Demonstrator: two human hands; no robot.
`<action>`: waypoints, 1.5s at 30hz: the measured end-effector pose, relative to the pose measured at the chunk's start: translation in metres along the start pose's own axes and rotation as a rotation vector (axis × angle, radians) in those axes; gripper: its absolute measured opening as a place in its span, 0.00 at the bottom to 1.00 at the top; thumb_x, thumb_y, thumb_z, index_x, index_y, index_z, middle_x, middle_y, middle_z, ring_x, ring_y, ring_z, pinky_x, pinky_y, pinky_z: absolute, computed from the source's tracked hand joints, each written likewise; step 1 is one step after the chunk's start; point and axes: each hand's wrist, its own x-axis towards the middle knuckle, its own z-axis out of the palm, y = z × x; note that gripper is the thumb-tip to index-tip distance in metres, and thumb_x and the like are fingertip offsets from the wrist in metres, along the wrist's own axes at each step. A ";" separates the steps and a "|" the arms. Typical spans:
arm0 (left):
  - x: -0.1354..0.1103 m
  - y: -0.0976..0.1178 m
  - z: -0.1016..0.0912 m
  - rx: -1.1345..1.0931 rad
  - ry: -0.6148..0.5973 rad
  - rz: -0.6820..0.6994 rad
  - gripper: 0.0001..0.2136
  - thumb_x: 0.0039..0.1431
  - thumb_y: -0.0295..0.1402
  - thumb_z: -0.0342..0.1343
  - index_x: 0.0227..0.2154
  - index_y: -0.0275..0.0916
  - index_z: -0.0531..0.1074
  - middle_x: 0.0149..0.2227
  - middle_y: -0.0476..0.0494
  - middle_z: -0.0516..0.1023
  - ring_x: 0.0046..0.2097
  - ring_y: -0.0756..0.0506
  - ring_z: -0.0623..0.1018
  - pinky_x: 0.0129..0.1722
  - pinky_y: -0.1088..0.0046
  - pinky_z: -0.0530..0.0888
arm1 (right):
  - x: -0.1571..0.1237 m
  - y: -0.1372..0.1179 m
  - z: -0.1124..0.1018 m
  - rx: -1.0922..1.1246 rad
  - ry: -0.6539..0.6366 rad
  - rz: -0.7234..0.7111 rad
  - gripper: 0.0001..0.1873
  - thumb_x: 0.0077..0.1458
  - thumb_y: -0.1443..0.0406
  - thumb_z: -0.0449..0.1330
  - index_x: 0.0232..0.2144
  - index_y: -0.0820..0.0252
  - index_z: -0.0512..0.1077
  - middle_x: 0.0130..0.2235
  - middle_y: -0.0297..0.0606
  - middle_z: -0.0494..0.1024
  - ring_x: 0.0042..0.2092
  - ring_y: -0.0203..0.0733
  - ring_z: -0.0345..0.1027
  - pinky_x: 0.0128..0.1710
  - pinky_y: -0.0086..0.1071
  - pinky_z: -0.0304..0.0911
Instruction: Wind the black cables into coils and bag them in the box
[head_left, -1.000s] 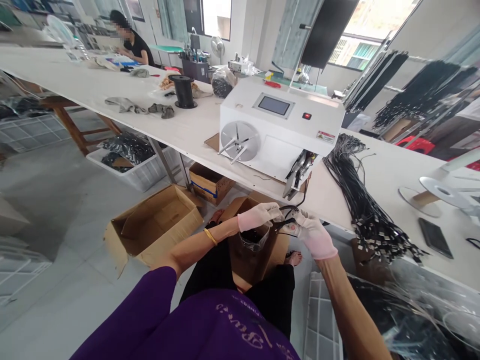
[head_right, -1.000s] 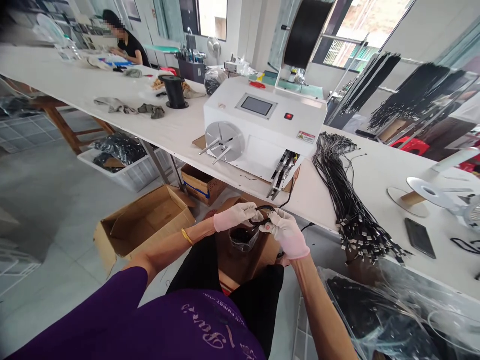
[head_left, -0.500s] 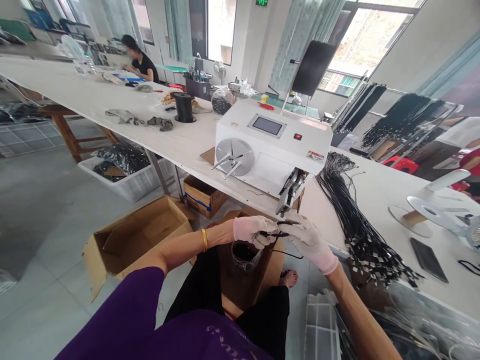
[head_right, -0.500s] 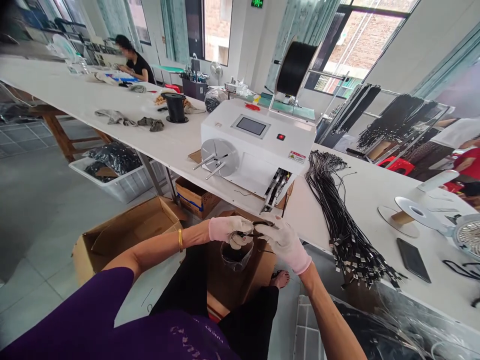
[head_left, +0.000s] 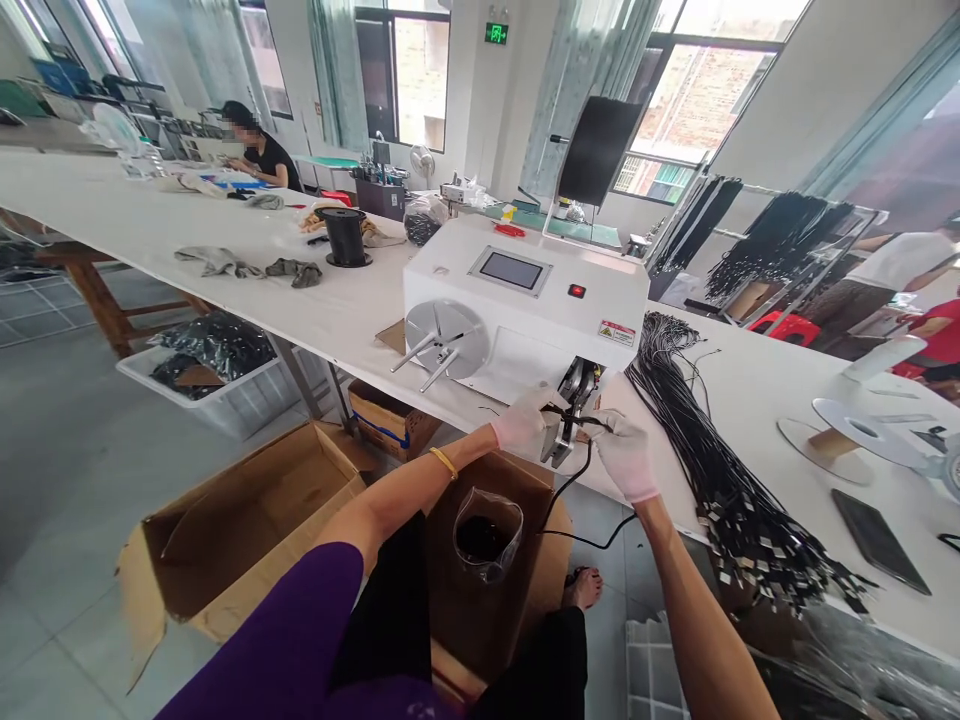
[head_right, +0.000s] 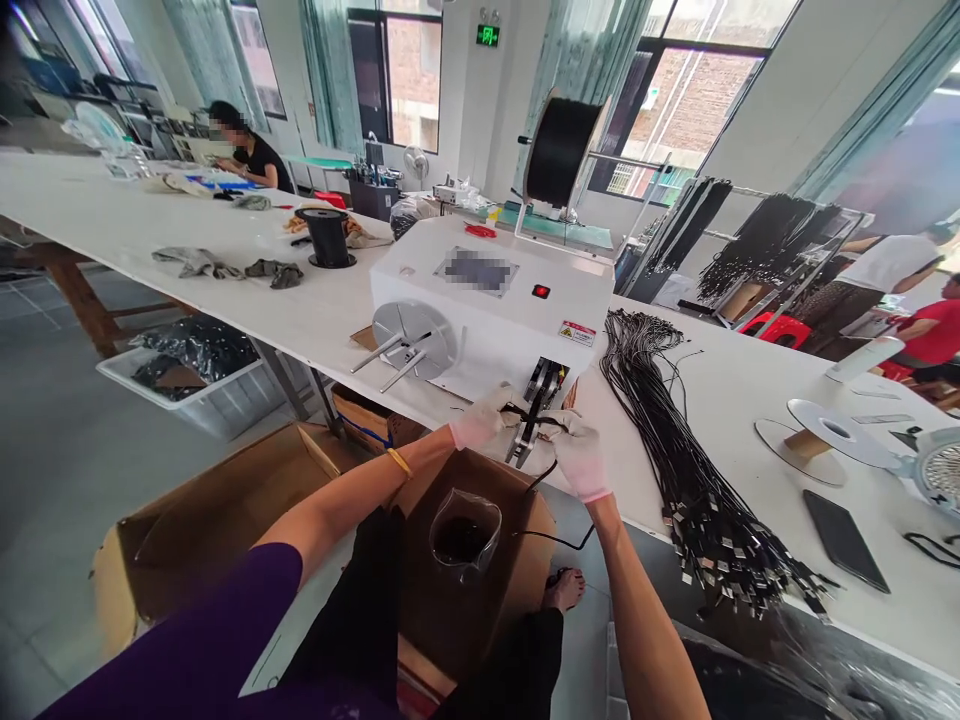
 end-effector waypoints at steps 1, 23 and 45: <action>0.009 -0.006 0.000 0.042 0.008 0.029 0.04 0.54 0.31 0.55 0.30 0.36 0.71 0.27 0.47 0.70 0.32 0.49 0.68 0.33 0.72 0.65 | 0.007 0.006 0.001 0.004 0.021 0.016 0.13 0.48 0.60 0.57 0.32 0.60 0.78 0.36 0.38 0.79 0.41 0.44 0.71 0.42 0.35 0.65; 0.049 -0.048 -0.007 0.410 0.024 0.202 0.06 0.52 0.25 0.54 0.31 0.35 0.75 0.33 0.45 0.73 0.39 0.48 0.71 0.45 0.70 0.68 | 0.038 0.034 0.015 0.389 0.059 0.220 0.19 0.38 0.53 0.66 0.28 0.60 0.72 0.20 0.31 0.71 0.21 0.34 0.62 0.21 0.30 0.60; -0.250 -0.042 0.056 -0.949 -0.464 -0.813 0.18 0.46 0.42 0.66 0.33 0.36 0.66 0.23 0.50 0.70 0.24 0.49 0.72 0.25 0.71 0.72 | -0.215 -0.003 0.062 0.190 -0.248 0.236 0.16 0.51 0.62 0.59 0.43 0.58 0.75 0.45 0.39 0.79 0.47 0.44 0.72 0.49 0.39 0.66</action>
